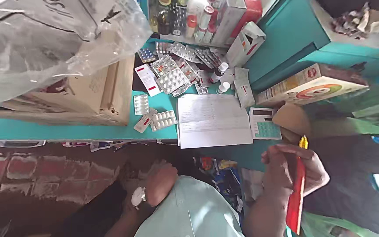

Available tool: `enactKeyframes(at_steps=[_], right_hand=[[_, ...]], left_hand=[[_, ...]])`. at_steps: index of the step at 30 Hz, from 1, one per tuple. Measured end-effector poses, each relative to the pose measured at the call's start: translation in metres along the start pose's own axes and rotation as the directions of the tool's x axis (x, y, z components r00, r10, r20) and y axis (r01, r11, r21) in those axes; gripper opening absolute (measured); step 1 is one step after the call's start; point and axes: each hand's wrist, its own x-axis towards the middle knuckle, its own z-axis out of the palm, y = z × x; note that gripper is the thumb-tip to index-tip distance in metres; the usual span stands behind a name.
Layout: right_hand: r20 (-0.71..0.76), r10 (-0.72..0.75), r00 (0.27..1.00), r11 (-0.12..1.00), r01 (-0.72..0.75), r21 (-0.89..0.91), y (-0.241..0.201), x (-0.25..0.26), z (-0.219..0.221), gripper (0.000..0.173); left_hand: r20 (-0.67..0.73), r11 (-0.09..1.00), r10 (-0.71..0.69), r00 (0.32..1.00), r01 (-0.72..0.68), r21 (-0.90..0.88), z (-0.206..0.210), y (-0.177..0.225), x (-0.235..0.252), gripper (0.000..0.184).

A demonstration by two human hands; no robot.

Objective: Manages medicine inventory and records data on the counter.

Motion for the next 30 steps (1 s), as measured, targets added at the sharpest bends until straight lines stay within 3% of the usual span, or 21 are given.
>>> enactKeyframes(at_steps=[6, 11, 12, 20, 27, 30], right_hand=[[0.029, -0.037, 0.999, 0.996, 0.034, 0.08, 0.016, 0.026, 0.005, 0.014], [0.027, -0.027, 0.999, 0.992, 0.024, 0.122, 0.037, 0.039, 0.005, 0.015], [0.032, -0.031, 0.999, 0.992, 0.027, 0.126, 0.041, 0.041, 0.004, 0.015], [0.033, -0.026, 0.999, 0.975, 0.019, 0.22, 0.071, 0.059, 0.003, 0.018], [0.074, 0.037, 0.997, 0.975, -0.052, 0.214, 0.087, 0.054, 0.002, 0.016], [0.085, 0.043, 0.995, 0.978, -0.059, 0.201, 0.094, 0.059, 0.002, 0.01]], left_hand=[[-0.272, 0.99, 0.119, 0.955, -0.135, -0.039, -0.012, -0.007, -0.025, 0.025], [-0.542, 0.964, 0.214, 0.813, -0.265, -0.015, -0.016, 0.013, -0.012, 0.019], [-0.563, 0.963, 0.215, 0.798, -0.27, -0.014, -0.018, 0.016, -0.006, 0.025], [-0.54, 0.989, 0.123, 0.832, -0.147, -0.002, -0.032, 0.028, 0.028, 0.05], [-0.539, 1.0, -0.008, 0.842, 0.013, 0.007, -0.03, 0.031, 0.04, 0.054], [-0.576, 1.0, -0.025, 0.817, 0.012, -0.025, -0.033, 0.03, 0.043, 0.051]])
